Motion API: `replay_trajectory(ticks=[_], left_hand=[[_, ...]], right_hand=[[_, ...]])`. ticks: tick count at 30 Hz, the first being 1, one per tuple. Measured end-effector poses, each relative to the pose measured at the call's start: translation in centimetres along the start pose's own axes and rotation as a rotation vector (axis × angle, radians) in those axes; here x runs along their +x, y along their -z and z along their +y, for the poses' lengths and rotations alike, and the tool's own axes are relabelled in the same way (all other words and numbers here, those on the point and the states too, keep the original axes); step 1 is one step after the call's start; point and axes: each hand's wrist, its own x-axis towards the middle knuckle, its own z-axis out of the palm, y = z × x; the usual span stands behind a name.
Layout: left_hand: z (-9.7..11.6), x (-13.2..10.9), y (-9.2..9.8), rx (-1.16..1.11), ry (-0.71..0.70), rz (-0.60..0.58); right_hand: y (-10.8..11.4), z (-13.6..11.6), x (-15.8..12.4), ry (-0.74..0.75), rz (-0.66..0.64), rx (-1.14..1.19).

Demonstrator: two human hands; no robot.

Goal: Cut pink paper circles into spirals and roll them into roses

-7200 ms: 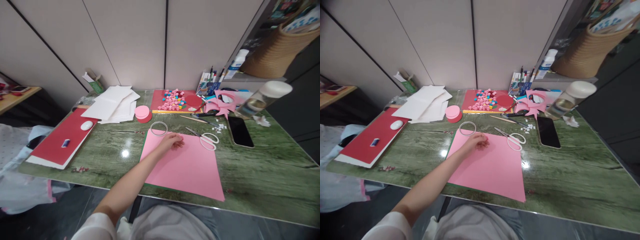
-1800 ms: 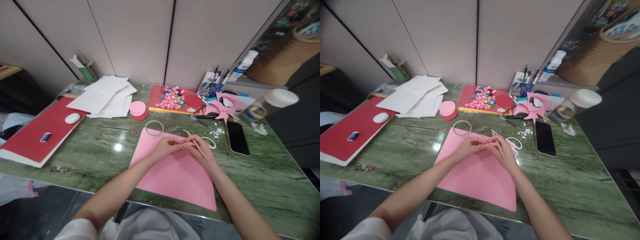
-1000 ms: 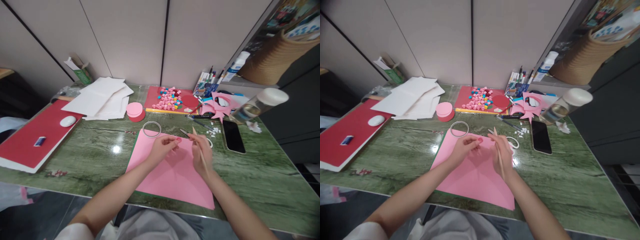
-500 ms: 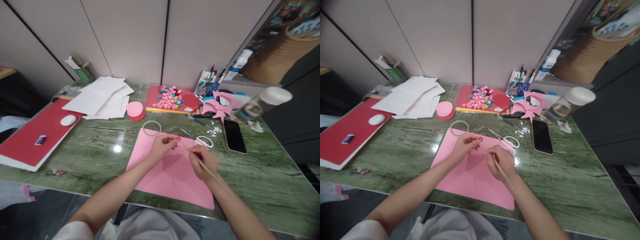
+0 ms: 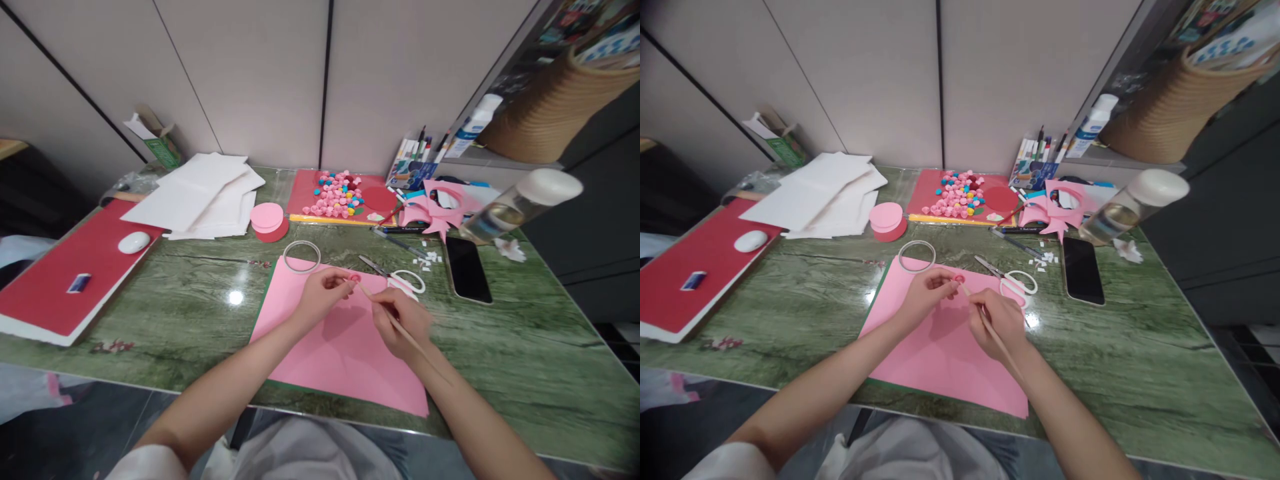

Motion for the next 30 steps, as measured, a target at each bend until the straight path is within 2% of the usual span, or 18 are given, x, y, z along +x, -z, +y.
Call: replay_trajectory(ticks=[17,30], left_hand=[[0.14,-0.11,0.00,0.000,-0.009,-0.012],[0.03,-0.11,0.04,-0.007,0.004,-0.012]], right_hand=[[0.05,-0.13,0.06,-0.008,-0.031,-0.024],[-0.02,-0.27,-0.08,-0.062,-0.004,-0.030]])
